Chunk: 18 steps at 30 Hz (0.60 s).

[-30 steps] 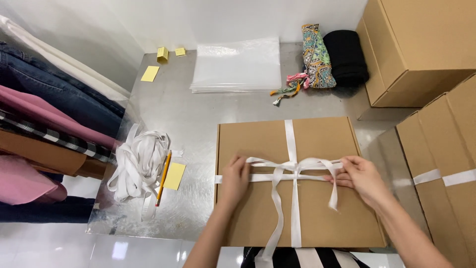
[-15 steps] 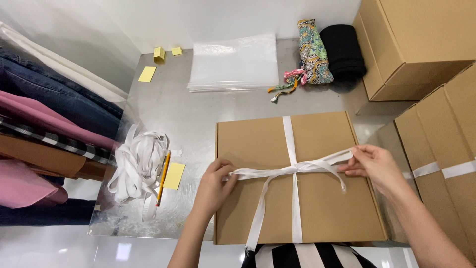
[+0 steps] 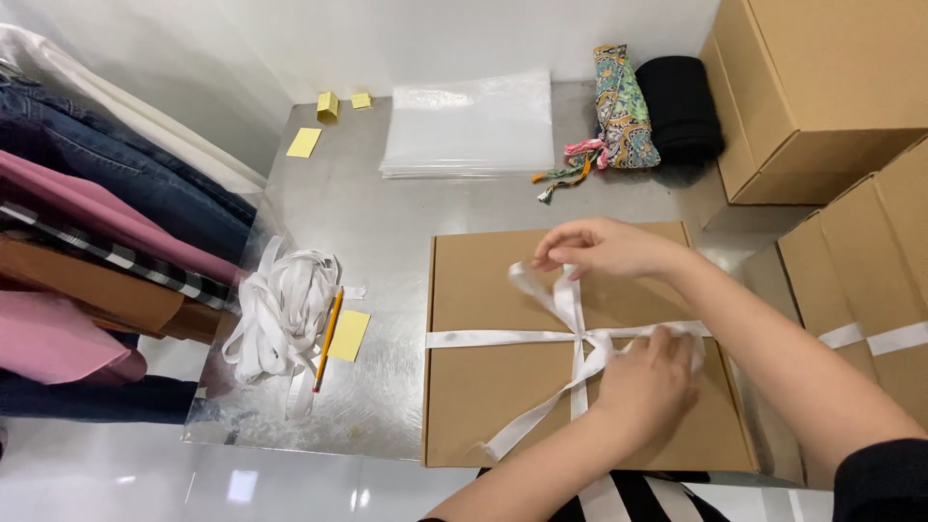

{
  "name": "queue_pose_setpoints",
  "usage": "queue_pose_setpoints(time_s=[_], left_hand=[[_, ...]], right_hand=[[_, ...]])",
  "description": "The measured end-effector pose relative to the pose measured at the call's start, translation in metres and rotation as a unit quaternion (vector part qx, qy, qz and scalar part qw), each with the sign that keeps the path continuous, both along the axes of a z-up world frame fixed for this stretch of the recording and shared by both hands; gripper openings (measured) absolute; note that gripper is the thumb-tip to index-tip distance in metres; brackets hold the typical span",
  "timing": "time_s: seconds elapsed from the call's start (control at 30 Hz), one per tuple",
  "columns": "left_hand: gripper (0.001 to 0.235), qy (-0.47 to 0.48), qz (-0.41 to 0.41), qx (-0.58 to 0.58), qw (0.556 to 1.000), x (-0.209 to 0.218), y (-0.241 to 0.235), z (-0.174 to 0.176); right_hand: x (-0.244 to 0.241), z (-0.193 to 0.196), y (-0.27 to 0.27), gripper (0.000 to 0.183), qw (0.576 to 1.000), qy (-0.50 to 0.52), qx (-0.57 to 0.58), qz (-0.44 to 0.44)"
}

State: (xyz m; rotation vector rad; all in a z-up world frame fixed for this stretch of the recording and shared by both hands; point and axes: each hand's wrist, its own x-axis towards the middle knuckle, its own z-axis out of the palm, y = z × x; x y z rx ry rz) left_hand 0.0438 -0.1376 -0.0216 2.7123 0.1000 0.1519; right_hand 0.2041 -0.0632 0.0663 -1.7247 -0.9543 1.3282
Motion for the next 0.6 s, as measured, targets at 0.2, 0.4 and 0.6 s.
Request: queue_pose_setpoints(time_s=[0.2,0.4,0.6], left_hand=[[0.052,-0.047,0.101,0.043,0.993,0.006,0.085,0.022],[0.048,0.027,0.210,0.065,0.975,0.019,0.142,-0.074],[0.055,-0.042,0.220,-0.456,0.861,0.006,0.162,-0.042]], right_hand=[[0.015,-0.014,-0.067,0.041,0.986,-0.082,0.075,-0.127],[0.006,-0.081,-0.148,0.058,0.939,-0.272,-0.108,-0.181],[-0.035,-0.081,-0.173,0.046,0.918,-0.365,-0.076,-0.133]])
